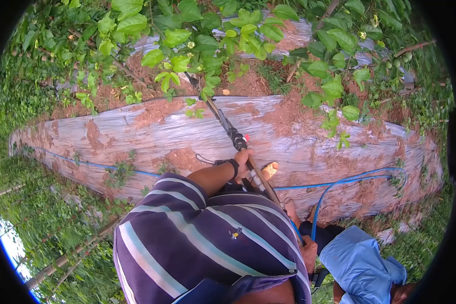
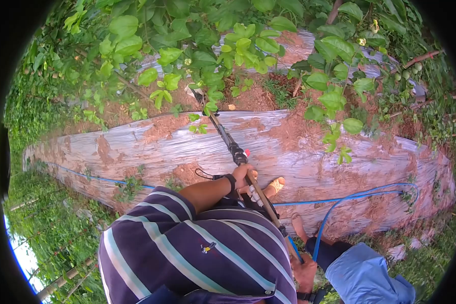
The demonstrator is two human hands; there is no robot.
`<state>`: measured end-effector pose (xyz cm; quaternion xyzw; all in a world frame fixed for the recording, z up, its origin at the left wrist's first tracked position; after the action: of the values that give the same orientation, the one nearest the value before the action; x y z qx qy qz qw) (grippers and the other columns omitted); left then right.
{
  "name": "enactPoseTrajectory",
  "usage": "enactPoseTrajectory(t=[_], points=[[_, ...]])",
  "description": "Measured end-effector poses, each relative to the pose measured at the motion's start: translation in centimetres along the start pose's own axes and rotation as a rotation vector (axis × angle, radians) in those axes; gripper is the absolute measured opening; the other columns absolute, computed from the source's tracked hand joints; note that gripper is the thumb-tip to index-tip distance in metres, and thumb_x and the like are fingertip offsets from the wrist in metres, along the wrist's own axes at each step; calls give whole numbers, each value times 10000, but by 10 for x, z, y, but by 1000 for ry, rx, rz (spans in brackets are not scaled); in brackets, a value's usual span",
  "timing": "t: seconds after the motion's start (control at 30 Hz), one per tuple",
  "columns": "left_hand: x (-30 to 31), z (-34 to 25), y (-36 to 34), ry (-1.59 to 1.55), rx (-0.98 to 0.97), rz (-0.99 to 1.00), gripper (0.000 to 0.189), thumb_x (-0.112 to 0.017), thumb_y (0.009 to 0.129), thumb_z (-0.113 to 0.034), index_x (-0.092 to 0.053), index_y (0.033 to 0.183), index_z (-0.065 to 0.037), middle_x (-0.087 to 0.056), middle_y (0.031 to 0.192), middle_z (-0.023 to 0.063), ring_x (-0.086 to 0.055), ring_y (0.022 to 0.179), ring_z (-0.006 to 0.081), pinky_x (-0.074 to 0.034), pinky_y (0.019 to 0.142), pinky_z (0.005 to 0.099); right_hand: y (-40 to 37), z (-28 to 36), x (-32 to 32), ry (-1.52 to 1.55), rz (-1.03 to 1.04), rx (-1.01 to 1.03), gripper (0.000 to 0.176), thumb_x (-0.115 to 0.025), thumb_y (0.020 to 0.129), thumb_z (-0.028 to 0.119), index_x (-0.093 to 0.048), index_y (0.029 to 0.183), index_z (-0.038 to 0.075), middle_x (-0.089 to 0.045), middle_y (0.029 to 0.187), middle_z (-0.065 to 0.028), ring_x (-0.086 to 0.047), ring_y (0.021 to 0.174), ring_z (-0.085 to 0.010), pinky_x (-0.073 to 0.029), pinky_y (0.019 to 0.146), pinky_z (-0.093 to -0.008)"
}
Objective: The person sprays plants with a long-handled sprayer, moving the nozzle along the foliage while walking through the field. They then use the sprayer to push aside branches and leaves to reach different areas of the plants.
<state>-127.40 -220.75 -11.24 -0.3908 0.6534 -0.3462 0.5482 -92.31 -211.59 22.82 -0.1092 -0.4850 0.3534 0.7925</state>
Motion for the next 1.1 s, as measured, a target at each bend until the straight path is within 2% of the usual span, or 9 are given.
enactPoseTrajectory(t=[0.27, 0.5, 0.6, 0.73, 0.83, 0.9, 0.97, 1.0, 1.1], points=[[-2, -1, -8, -33, 22, 52, 180, -514, 909, -220, -512, 909, -39, -558, 732, 93, -567, 676, 264, -493, 670, 447, -3, -25, -10, -107, -31, 0, 260, -712, 739, 239, -585, 701, 16, -554, 597, -208, -564, 559, -405, -436, 531, -442], [1, 4, -1, -16, 86, 113, 274, -456, 930, -258, -474, 702, -107, -491, 648, 40, -516, 622, 221, -458, 657, 385, -4, -23, -13, -166, -3, 38, 281, -692, 772, 288, -572, 716, 40, -551, 609, -202, -553, 568, -415, -431, 541, -464], [3, 7, 4, -4, 84, 117, 309, -436, 935, -274, -466, 668, -123, -476, 636, 27, -500, 611, 206, -447, 656, 360, -4, -17, -14, -169, -32, 50, 275, -703, 772, 286, -584, 727, 42, -550, 603, -200, -561, 572, -412, -432, 536, -462], [14, 12, 19, -11, 85, 175, 287, -441, 935, -251, -464, 679, -123, -471, 641, 25, -503, 605, 200, -449, 634, 354, -7, 0, -8, -156, -83, 75, 267, -705, 788, 277, -601, 737, 36, -547, 592, -193, -561, 542, -376, -428, 517, -437], [14, 12, 14, 3, 79, 153, 251, -445, 935, -229, -519, 740, -89, -519, 676, 48, -551, 631, 219, -479, 635, 364, -7, -2, -9, -85, -52, 31, 270, -700, 802, 271, -605, 732, 28, -547, 585, -182, -545, 511, -337, -424, 505, -411], [16, 13, 15, 21, 57, 105, 233, -450, 931, -208, -578, 851, -31, -586, 748, 96, -603, 684, 253, -515, 663, 385, -8, 3, -7, -57, -40, 15, 272, -698, 807, 269, -606, 730, 25, -546, 583, -179, -540, 500, -323, -422, 501, -402], [18, 15, 16, 25, 54, 100, 242, -452, 929, -213, -585, 907, -12, -608, 793, 121, -620, 711, 267, -527, 690, 395, -7, 7, -5, -30, -3, -47, 282, -687, 818, 244, -576, 702, 12, -505, 558, -160, -493, 482, -248, -404, 494, -386], [18, 16, 18, 24, 50, 97, 266, -454, 928, -218, -592, 964, 7, -630, 838, 146, -636, 739, 281, -538, 716, 405, -6, 3, -6, -28, -2, -47, 282, -687, 818, 244, -576, 702, 12, -505, 558, -160, -493, 482, -248, -404, 494, -386], [17, 18, 13, 31, 36, 124, 269, -466, 920, -217, -583, 1004, 10, -633, 883, 165, -647, 756, 294, -547, 735, 436, -4, -24, -14, 90, 58, -82, 293, -667, 840, 210, -541, 671, 7, -453, 537, -120, -431, 497, -155, -369, 479, -356]])
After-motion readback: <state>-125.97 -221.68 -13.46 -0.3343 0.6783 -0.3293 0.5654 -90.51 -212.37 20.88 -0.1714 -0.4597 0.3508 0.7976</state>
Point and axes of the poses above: each hand's wrist, its own y-axis towards the middle knuckle, its own x-axis out of the back of the hand, z = x × y, the point moved 2 cm from there along y, towards the middle knuckle
